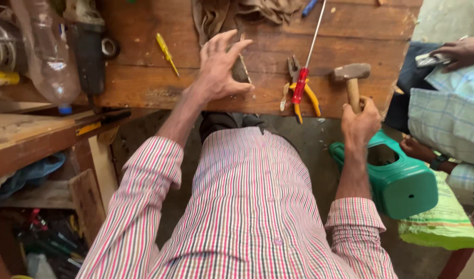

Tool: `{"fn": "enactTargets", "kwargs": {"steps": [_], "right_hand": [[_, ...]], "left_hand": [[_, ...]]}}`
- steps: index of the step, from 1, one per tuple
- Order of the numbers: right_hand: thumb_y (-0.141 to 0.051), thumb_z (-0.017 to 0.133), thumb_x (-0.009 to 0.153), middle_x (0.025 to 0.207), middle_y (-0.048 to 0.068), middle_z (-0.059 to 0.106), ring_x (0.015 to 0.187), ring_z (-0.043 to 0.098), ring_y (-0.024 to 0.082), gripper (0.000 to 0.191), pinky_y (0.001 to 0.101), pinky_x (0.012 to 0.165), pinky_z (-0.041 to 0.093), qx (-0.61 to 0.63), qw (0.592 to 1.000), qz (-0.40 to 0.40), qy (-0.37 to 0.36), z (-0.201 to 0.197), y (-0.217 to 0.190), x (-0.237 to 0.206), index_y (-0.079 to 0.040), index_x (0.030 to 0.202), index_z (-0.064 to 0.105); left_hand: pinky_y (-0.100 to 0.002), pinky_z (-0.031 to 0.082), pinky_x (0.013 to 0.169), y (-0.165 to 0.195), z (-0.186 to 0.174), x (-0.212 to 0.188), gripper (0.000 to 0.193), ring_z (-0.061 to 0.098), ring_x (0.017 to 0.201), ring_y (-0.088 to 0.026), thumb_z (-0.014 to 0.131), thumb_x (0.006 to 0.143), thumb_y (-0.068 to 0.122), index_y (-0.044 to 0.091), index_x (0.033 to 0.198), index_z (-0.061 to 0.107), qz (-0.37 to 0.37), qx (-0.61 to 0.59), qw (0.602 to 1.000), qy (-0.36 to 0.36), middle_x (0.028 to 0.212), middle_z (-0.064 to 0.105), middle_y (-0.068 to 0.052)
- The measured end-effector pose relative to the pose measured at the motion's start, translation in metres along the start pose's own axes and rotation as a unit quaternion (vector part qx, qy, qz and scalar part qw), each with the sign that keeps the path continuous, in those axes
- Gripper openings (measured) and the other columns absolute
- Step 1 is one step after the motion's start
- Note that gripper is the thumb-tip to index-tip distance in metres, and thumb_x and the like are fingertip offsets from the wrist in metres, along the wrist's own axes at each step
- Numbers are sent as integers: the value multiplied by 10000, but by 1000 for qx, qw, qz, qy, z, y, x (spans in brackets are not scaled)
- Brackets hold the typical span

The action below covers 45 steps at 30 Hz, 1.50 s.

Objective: The person works on a motor stator at a wooden workbench, using a screwdriver and pliers to pry at the copper windings and a hammer to tap the stator. They rotate the stator, pull out pieces of copper wire, and set the removed pieces on the table and into a cardboard box.

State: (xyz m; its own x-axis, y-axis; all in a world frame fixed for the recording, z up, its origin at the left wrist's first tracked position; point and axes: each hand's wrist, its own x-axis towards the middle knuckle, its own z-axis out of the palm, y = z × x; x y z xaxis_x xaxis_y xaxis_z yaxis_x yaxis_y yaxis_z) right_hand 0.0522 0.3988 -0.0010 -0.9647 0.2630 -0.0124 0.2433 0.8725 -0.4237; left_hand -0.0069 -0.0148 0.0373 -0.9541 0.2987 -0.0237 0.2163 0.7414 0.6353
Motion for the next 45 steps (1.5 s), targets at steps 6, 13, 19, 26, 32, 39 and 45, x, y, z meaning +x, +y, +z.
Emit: {"fn": "enactTargets", "kwargs": {"steps": [6,13,19,26,32,39,45], "right_hand": [[-139,781,877,1099,242,689,1020,662,418,356,495,909,523,26,999,29,12,23,0,0,-5,1195,691],[-57,693,934,1240,220,581,1197,575,389,323,475,1055,466,115,987,-115,-2,17,-64,-10,12,1248,659],[-59,702,919,1206,191,613,1147,623,345,261,431,1015,516,181,974,-139,-6,28,-117,-15,-2,1174,681],[-62,711,928,1196,183,617,1105,662,318,240,388,956,569,230,964,-132,-12,23,-122,-37,-5,1160,693],[-189,683,1000,1083,107,741,954,717,163,239,309,848,593,364,911,-38,-188,30,-160,-27,-27,1174,698],[-272,677,1019,948,61,751,817,688,141,263,286,700,581,392,881,-38,-260,75,-229,4,-45,1148,708],[-213,602,1054,815,81,662,648,636,145,186,295,536,550,529,807,124,-233,75,-220,30,-27,1057,612]], "left_hand": [[-480,518,1171,-30,6,-44,452,618,1309,-253,807,977,358,123,1335,661,-146,-102,962,207,1330,677,-94],[-313,604,758,-18,58,-72,246,715,893,-150,665,989,187,19,1167,685,-311,-272,861,295,1017,744,-96],[-266,588,595,12,76,-62,312,695,704,-136,662,1011,255,-34,1107,728,-451,-383,728,347,914,778,-116],[-268,489,566,30,93,-58,396,579,683,-128,653,999,206,-39,1309,645,-375,-414,738,379,987,743,-102],[-256,567,619,20,84,-62,357,678,823,-99,686,978,236,-15,1232,677,-410,-478,690,358,1031,748,-64],[-264,586,637,18,65,-58,285,720,888,-131,659,1014,218,17,1216,648,-388,-520,697,307,1047,761,-87],[-281,603,588,4,45,-70,201,695,780,-132,598,1007,191,69,1164,625,-458,-557,594,356,946,731,-43]]}}
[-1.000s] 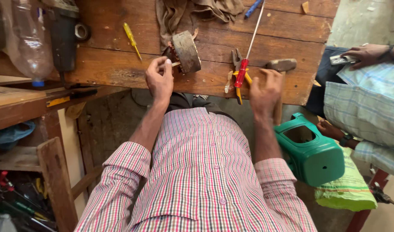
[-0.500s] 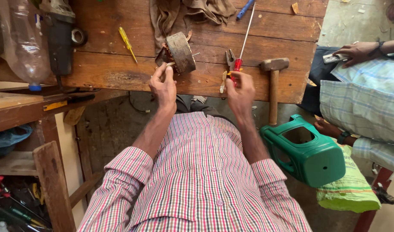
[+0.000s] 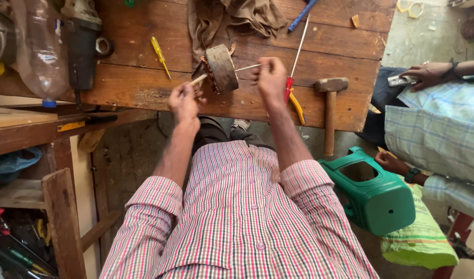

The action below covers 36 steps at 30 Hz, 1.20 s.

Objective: The person works on a motor stator at a wooden workbench, using a screwdriver and pliers to pry at the copper windings and a hammer to tap the stator. They rotate the stator, pull out pieces of copper wire, and set the removed pieces on the table and into a cardboard box.

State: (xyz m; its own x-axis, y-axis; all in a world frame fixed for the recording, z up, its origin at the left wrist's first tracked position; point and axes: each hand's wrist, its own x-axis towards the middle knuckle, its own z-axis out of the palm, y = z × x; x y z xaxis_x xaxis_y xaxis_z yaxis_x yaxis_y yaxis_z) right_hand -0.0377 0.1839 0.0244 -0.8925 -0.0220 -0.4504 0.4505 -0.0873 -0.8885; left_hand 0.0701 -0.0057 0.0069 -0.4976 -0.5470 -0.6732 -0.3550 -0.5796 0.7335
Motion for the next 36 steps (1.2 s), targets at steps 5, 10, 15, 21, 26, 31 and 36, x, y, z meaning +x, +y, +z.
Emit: {"fn": "enactTargets", "kwargs": {"steps": [5,10,15,21,26,31,36], "right_hand": [[-159,602,1055,861,104,702,698,689,160,155,303,609,608,66,995,-34,71,-42,-13,11,-7,1054,573],[-14,681,972,1009,131,728,840,713,171,172,310,709,621,43,998,-38,21,-51,-7,6,-6,1098,565],[2,672,947,1120,88,701,963,693,139,214,305,769,636,-98,991,-91,9,-50,15,-12,-18,1156,634],[-72,654,998,994,78,722,844,693,137,120,282,711,567,-200,975,-65,-73,-56,62,-60,-22,1108,649],[-107,628,984,907,21,680,797,659,100,77,271,694,572,-167,947,102,-253,-53,118,-112,-61,1044,639],[-102,622,990,945,44,693,823,662,126,104,291,686,561,-234,882,248,-324,-59,180,-135,-29,1051,664],[-236,600,1007,1022,39,677,859,714,161,205,312,685,591,-160,849,471,-178,-95,220,-142,-80,1138,620]], "left_hand": [[-276,551,560,29,-35,-1,259,626,704,-146,598,1054,271,50,1180,645,-28,8,998,56,911,710,-68],[-273,580,593,45,-32,3,288,672,734,-115,664,982,241,123,1233,589,45,49,998,-21,902,729,-49],[-238,565,662,10,-67,6,273,697,835,-104,698,986,183,46,1214,633,101,100,989,-38,1003,745,-50],[-340,543,733,-90,-179,-37,263,666,859,-194,687,1010,184,32,1221,648,110,321,937,86,996,719,-112],[-428,571,822,-165,-263,-101,344,711,940,-277,671,970,230,37,1253,646,-22,433,897,81,1050,734,-156],[-435,571,826,-217,-301,-131,321,720,943,-295,696,944,232,31,1193,683,-89,401,903,127,1036,744,-163],[-462,547,856,-253,-306,-91,310,693,1020,-334,683,959,270,64,1190,690,-76,394,912,88,1104,727,-141]]}}
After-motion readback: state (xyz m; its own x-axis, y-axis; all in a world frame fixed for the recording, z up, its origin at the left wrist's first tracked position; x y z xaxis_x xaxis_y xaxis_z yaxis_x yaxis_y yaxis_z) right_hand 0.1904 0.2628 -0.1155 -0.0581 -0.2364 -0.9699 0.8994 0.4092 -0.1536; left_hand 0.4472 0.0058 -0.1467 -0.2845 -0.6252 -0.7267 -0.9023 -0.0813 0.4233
